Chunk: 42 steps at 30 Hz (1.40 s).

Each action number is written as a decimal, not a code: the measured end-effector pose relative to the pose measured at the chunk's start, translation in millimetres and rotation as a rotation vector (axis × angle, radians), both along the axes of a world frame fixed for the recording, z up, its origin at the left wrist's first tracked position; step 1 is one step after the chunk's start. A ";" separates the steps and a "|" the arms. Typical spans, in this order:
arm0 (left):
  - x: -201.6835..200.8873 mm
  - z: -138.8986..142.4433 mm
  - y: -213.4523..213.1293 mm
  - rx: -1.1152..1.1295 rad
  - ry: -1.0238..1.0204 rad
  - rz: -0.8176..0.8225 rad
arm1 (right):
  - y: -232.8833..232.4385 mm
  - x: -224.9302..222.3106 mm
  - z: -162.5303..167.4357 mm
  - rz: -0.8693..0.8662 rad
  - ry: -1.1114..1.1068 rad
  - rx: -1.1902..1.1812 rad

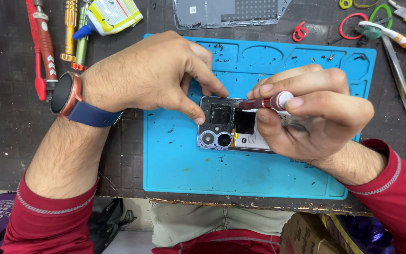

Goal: The person unwraps a smartphone from bubble wrap, removes the rubber bands, pries off the back cover by hand, and uses a screwdriver to unscrew screws from the phone's internal frame while working on a blue silicone mat. They then work around the exposed battery and camera area of the opened device.

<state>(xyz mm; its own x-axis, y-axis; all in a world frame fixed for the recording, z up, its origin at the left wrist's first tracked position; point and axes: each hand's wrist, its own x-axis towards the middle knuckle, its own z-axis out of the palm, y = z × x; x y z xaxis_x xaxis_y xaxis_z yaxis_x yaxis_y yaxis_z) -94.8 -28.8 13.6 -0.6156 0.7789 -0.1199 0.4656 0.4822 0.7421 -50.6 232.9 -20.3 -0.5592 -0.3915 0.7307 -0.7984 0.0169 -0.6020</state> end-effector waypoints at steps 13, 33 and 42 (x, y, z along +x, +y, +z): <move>-1.9 2.5 2.6 -0.029 -0.032 0.002 | -5.2 -1.8 27.1 0.101 -0.074 0.081; -2.9 0.3 0.5 -0.028 0.012 -0.003 | 7.7 -10.9 39.6 0.163 -0.350 0.254; -1.5 1.9 1.4 -0.001 0.015 -0.008 | 9.8 -6.8 45.6 0.168 -0.140 0.350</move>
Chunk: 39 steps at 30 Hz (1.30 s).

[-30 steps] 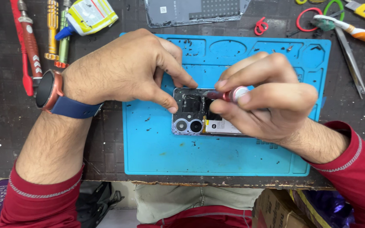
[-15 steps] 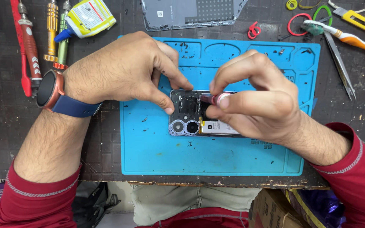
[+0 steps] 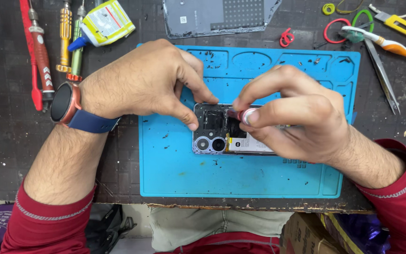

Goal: The person unwraps a smartphone from bubble wrap, removes the rubber bands, pries off the back cover by hand, and uses a screwdriver to unscrew screws from the phone's internal frame while working on a blue silicone mat. They then work around the exposed battery and camera area of the opened device.

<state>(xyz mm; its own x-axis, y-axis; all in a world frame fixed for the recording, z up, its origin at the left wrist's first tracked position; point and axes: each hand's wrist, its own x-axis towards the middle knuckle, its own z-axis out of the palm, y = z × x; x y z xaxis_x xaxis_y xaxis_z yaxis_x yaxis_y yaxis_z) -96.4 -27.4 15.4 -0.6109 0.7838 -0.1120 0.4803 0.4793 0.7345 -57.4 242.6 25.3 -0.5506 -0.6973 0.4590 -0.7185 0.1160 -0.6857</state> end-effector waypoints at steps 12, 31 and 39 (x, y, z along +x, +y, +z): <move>0.5 4.0 2.1 -0.028 -0.015 -0.012 | -2.3 1.3 13.7 0.002 -0.057 0.009; 0.4 4.0 4.1 -0.076 -0.056 0.014 | -7.6 11.2 13.6 -0.088 0.012 0.001; 0.5 4.2 3.5 -0.058 -0.024 -0.002 | -7.0 9.5 10.4 -0.147 0.007 0.011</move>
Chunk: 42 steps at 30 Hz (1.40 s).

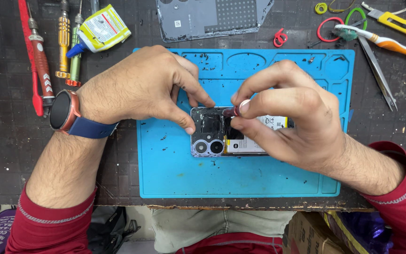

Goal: The person unwraps a smartphone from bubble wrap, removes the rubber bands, pries off the back cover by hand, and uses a screwdriver to unscrew screws from the phone's internal frame while working on a blue silicone mat. They then work around the exposed battery and camera area of the opened device.

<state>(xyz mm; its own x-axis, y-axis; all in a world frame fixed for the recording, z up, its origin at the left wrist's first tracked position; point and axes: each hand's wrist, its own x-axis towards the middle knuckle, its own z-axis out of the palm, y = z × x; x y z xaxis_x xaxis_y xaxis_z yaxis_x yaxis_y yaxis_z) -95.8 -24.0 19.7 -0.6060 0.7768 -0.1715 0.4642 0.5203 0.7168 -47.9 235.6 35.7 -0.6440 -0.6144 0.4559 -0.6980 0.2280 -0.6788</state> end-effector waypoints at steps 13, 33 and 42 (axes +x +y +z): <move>0.1 -0.8 -0.9 0.014 0.020 -0.011 | 0.4 5.5 -5.7 -0.010 -0.110 -0.041; -0.3 -0.8 -0.5 -0.016 -0.003 0.000 | -3.2 9.6 -4.7 -0.061 -0.006 0.004; -1.2 -1.8 -1.0 -0.011 0.024 -0.014 | -1.0 9.4 -11.0 -0.045 -0.028 -0.025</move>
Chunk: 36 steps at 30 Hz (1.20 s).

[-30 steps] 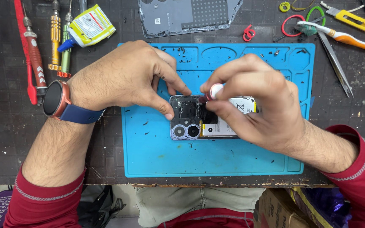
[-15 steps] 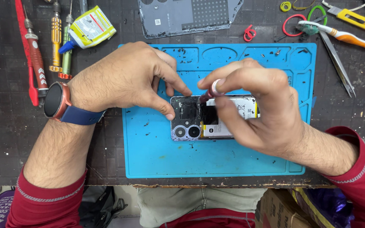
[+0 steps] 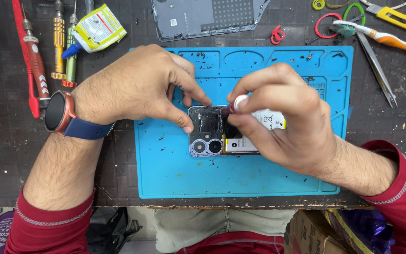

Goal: The person unwraps a smartphone from bubble wrap, removes the rubber bands, pries off the back cover by hand, and uses a screwdriver to unscrew screws from the phone's internal frame while working on a blue silicone mat. They then work around the exposed battery and camera area of the opened device.

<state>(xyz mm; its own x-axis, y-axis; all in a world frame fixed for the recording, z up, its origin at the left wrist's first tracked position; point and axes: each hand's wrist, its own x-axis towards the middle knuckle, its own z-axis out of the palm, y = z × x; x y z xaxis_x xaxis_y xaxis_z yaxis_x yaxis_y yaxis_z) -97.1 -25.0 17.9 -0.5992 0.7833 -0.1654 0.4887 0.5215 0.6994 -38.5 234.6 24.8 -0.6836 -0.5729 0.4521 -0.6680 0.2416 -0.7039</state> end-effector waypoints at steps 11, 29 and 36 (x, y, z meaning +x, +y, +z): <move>0.1 -3.8 -1.2 0.025 0.032 -0.009 | -0.9 0.7 0.6 -0.013 -0.033 -0.028; 1.8 -4.0 -0.7 0.013 0.022 0.002 | -4.7 -2.0 6.9 0.043 0.053 -0.040; 4.0 5.2 2.1 0.006 -0.054 0.051 | -3.2 0.4 4.6 -0.024 -0.058 -0.044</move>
